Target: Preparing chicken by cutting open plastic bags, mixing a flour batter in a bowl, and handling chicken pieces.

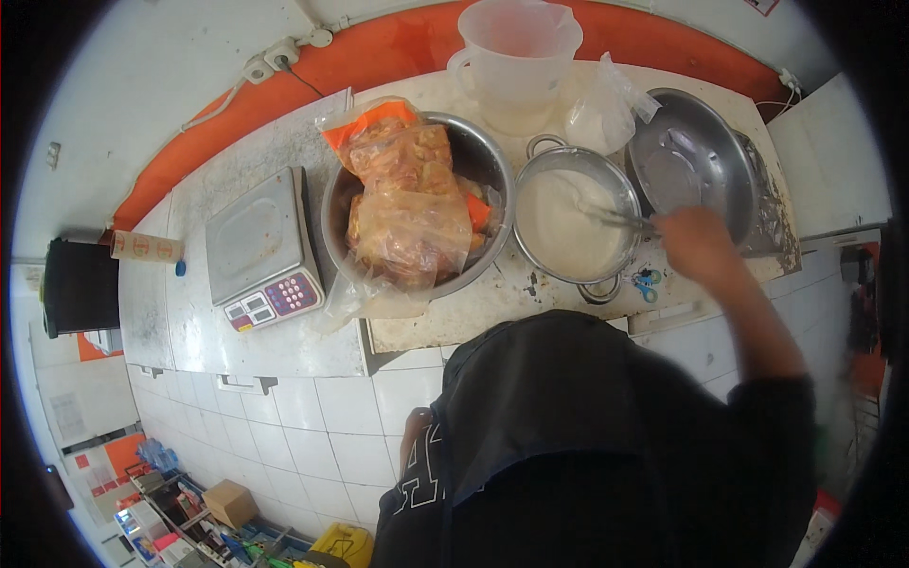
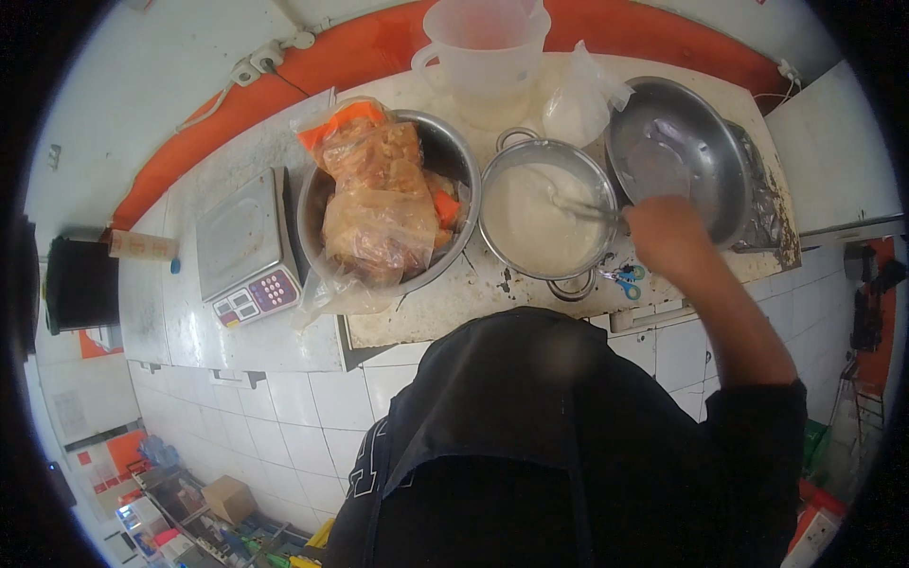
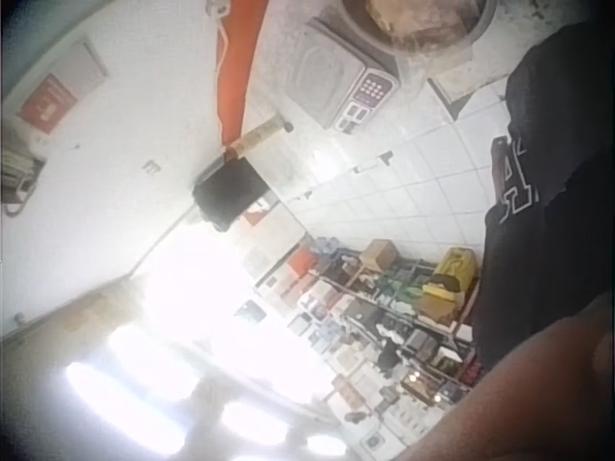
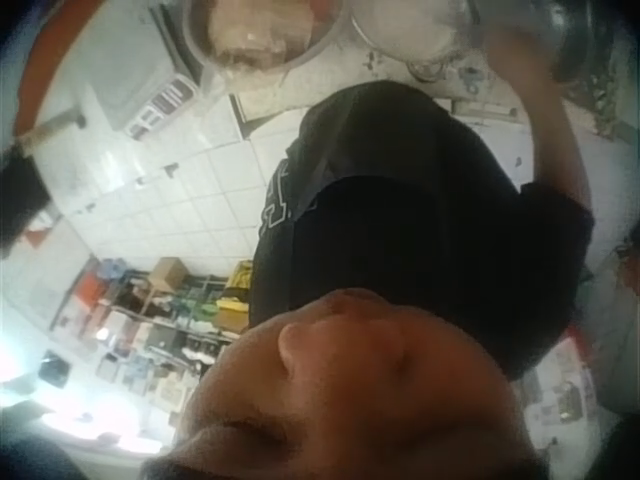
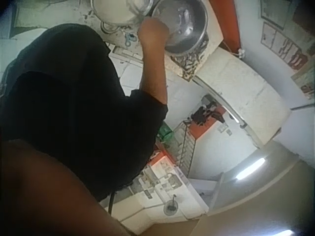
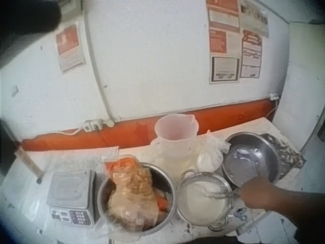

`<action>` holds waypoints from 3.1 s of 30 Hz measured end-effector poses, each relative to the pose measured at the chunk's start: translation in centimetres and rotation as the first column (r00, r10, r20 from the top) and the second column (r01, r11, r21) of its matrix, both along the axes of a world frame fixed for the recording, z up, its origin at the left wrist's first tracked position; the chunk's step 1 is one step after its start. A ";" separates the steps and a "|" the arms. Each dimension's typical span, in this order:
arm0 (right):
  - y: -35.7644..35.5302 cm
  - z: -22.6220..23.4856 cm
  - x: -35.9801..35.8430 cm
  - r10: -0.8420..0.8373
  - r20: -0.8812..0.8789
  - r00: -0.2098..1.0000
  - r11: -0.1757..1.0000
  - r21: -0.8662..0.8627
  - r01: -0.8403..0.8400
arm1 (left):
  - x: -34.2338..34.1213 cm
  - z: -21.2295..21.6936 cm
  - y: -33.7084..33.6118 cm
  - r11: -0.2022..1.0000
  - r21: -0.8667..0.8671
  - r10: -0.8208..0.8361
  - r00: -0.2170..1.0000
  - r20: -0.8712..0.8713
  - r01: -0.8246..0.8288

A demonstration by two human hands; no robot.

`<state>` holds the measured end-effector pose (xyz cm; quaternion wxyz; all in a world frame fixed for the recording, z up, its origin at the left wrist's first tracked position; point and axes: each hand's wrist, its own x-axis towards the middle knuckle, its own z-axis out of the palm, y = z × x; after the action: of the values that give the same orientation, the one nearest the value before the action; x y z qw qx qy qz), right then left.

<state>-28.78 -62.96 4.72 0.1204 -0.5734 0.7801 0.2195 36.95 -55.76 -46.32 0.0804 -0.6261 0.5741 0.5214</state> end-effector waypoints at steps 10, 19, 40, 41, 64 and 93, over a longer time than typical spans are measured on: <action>1.8 -4.3 3.4 -0.100 0.109 0.989 0.918 -0.373 0.134 | -3.2 3.1 -4.3 0.951 -0.067 -0.300 0.953 0.041 0.302; 13.0 -8.4 -3.7 -0.235 0.350 0.907 0.331 -0.849 0.413 | -7.8 8.6 -11.4 0.762 -0.033 -0.640 0.760 0.118 0.647; 16.4 -22.6 -7.2 0.003 0.487 0.874 0.793 -0.534 0.294 | -21.8 23.3 2.6 0.939 -0.095 -0.304 0.926 0.222 0.331; 16.9 -22.3 -7.5 -0.006 0.499 0.867 0.787 -0.532 0.312 | -23.8 25.6 2.9 0.925 -0.250 -0.234 0.948 0.218 0.286; 20.4 -23.7 0.3 -0.234 0.447 0.863 0.624 -0.612 0.486 | -27.4 44.3 -30.0 0.810 -0.500 -0.054 0.810 -0.583 -0.306; -2.9 -2.6 10.1 -0.010 0.457 0.889 0.707 -0.626 0.329 | -29.9 51.5 -36.9 0.435 -0.892 -0.301 0.914 -0.272 -0.122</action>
<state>-18.63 -65.83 2.12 0.0841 -0.5334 0.8105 -0.2270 7.06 -92.67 5.17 -0.3513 -0.4226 0.7982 0.2465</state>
